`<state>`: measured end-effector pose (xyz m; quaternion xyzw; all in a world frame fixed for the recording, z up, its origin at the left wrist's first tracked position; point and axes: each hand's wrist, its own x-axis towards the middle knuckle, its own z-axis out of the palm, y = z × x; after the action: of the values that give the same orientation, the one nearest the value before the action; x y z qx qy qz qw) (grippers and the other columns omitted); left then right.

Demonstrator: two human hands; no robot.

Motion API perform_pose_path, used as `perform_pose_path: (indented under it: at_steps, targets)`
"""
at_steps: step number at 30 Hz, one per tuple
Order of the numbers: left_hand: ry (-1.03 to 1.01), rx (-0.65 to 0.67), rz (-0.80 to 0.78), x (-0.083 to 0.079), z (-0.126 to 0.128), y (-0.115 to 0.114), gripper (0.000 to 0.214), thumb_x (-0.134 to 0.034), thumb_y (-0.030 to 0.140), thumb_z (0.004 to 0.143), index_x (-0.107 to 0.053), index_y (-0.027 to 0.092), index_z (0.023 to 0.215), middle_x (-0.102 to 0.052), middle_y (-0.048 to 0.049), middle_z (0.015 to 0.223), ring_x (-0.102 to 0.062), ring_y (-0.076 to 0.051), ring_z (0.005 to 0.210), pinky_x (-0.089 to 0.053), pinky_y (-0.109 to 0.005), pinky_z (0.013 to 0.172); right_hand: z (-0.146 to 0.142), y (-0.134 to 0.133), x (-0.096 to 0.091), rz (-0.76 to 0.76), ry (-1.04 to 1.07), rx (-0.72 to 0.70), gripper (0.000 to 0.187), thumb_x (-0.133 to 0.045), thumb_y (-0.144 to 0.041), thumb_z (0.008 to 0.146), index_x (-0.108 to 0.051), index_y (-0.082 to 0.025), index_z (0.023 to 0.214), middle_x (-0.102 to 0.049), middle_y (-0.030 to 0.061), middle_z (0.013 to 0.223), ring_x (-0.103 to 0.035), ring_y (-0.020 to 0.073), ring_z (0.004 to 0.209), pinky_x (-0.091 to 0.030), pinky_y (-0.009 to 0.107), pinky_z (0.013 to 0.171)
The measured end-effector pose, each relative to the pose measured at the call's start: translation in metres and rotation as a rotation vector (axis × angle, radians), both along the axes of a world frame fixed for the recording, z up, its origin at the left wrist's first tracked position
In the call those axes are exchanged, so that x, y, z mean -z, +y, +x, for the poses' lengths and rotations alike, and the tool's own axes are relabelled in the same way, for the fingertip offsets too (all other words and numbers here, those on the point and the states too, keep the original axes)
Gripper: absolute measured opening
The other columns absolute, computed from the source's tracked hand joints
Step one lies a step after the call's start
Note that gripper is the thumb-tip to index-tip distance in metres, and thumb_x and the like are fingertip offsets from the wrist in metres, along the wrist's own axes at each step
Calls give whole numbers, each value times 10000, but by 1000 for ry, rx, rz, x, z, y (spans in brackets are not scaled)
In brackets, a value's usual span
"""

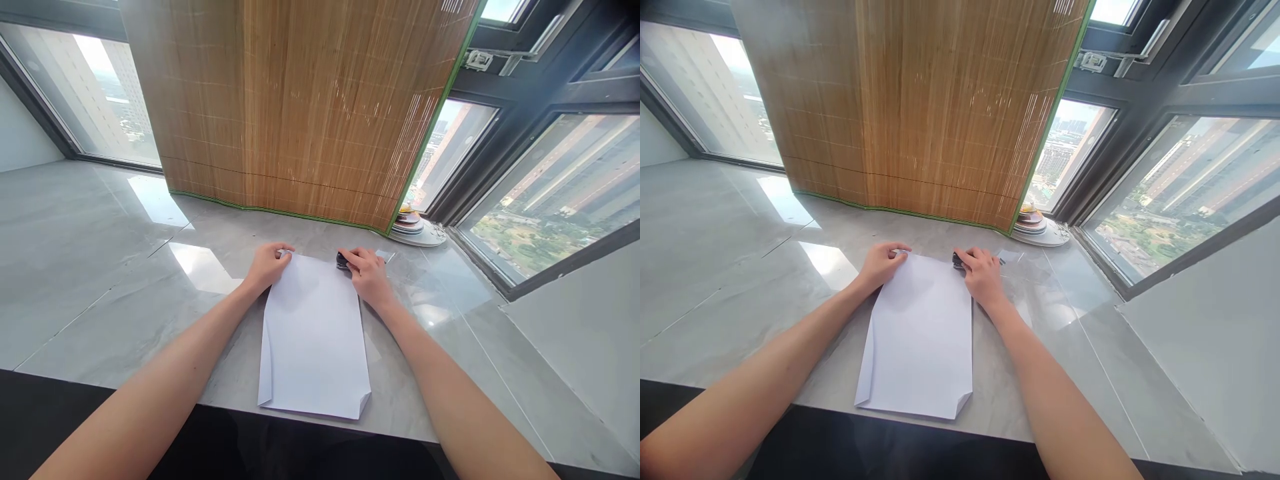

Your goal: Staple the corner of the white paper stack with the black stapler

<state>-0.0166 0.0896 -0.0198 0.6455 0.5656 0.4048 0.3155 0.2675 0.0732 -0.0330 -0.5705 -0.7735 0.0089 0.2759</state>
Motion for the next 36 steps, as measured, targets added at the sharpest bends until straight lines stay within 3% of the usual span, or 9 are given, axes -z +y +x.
perform_pose_path:
  at_steps: [11,15,21,26,29,32,36]
  targets:
    - [9,1,16,2,-1,2,381,-586,306,788,-827,149,1038,-361,71,529,-293,-121,510,-240,-267,520,-7,-4,1,27,-238,-2,636,-415,21,932,-760,-305,1354,-734,99,1201,-554,277,1070,-315,461,995]
    - [12,-8,2,2,-1,2,390,-585,321,798,-824,148,1052,-370,70,529,-298,-124,514,-244,-269,530,-6,-3,2,38,-259,-17,603,-419,-2,960,-747,-306,1365,-725,103,1210,-563,278,1072,-333,470,1006]
    - [51,9,33,4,-2,4,364,-581,340,836,-820,159,1042,-338,70,544,-274,-126,533,-233,-277,553,16,6,2,-15,-88,52,669,-498,-93,973,-557,-336,1594,-685,98,1253,-579,305,1126,-447,424,918]
    - [86,22,56,11,-4,7,363,-589,373,871,-824,189,1078,-313,69,577,-287,-134,552,-256,-278,573,34,14,5,22,80,205,656,-494,-84,928,-627,-282,1539,-684,109,1139,-597,317,1097,-507,448,948]
    - [117,19,86,14,-4,9,380,-591,366,876,-812,199,1137,-395,58,620,-376,-142,582,-315,-274,599,30,9,-2,138,216,261,618,-516,-119,918,-651,-242,1508,-686,117,1103,-613,327,1083,-533,476,951]
    - [182,16,140,16,-4,10,348,-596,332,865,-800,192,1110,-519,33,709,-498,-154,658,-399,-278,675,7,-7,-14,235,352,176,579,-569,-184,938,-645,-228,1510,-694,114,1119,-640,313,1075,-549,457,938]
    - [281,37,175,18,-5,14,288,-603,264,847,-790,195,1055,-582,12,766,-579,-180,753,-447,-292,761,-37,-33,-18,77,400,-155,586,-625,-184,936,-634,-265,1516,-706,81,1147,-678,256,1037,-554,389,944]
